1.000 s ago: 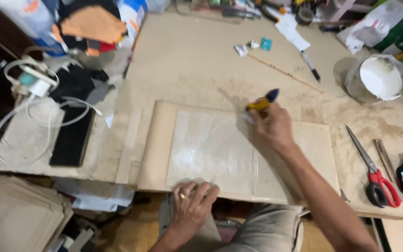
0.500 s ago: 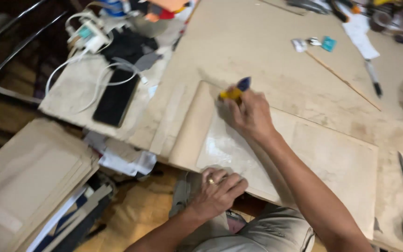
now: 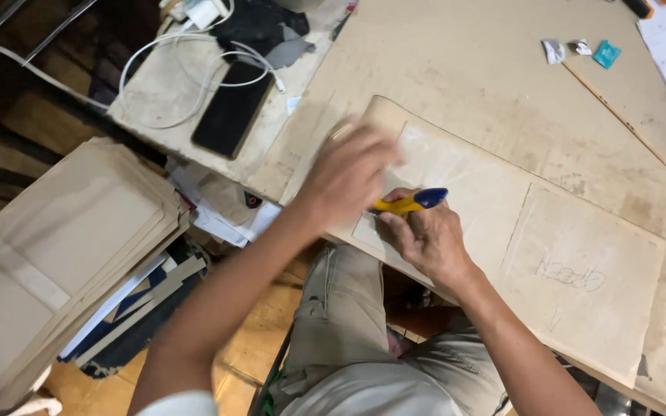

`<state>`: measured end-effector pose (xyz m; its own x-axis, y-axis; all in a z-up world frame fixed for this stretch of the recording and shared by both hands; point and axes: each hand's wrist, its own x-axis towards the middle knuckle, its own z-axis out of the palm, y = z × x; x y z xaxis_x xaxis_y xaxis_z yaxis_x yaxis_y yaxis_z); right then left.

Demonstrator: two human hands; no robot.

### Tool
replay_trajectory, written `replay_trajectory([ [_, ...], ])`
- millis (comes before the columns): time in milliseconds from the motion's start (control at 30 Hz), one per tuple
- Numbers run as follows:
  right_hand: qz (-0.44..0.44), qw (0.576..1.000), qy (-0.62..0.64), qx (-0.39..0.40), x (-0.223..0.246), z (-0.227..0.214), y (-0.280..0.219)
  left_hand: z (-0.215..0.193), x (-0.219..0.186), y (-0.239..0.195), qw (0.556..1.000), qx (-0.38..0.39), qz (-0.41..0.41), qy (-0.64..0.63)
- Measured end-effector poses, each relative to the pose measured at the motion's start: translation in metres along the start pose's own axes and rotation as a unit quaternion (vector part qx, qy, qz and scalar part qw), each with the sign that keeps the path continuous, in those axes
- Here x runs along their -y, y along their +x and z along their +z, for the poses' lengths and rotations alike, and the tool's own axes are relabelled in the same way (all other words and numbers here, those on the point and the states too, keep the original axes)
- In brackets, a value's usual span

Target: Applying glue to cardboard sheets with a brush and assembling them onto a base to create a folder or book cover.

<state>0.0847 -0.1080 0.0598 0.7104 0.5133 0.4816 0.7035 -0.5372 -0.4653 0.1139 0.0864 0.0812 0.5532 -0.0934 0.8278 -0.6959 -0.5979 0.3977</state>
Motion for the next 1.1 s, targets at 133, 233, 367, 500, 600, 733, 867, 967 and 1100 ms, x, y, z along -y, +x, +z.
replay_trajectory([
  [133,-0.015,0.999,0.029,-0.019,-0.005,0.007,-0.006,0.070,0.037,0.028,0.935,0.341,-0.031,0.099],
  [233,-0.028,0.999,0.004,-0.037,-0.004,0.014,-0.015,0.096,0.041,0.038,0.900,0.408,-0.063,0.144],
  [367,-0.053,0.998,0.027,0.023,0.026,0.005,-0.047,0.096,0.044,0.048,0.880,0.445,-0.092,0.140],
  [500,0.049,0.992,0.063,0.099,0.000,-0.020,-0.007,0.098,0.044,0.058,0.850,0.499,-0.126,0.111],
  [600,-0.028,0.998,-0.048,-0.019,-0.030,0.004,0.000,0.103,0.048,0.063,0.838,0.514,-0.129,0.130],
  [733,-0.015,0.993,0.082,0.080,0.042,-0.003,-0.018,0.102,0.046,0.062,0.836,0.517,-0.129,0.134],
  [867,0.112,0.964,0.243,0.013,0.062,-0.038,0.025,0.100,0.046,0.068,0.833,0.521,-0.145,0.117],
  [967,0.105,0.988,0.088,-0.070,-0.008,-0.029,0.017,0.101,0.043,0.067,0.831,0.525,-0.134,0.129],
  [1100,0.068,0.988,0.134,-0.046,0.031,-0.005,0.000,0.106,0.047,0.072,0.837,0.516,-0.131,0.124],
])
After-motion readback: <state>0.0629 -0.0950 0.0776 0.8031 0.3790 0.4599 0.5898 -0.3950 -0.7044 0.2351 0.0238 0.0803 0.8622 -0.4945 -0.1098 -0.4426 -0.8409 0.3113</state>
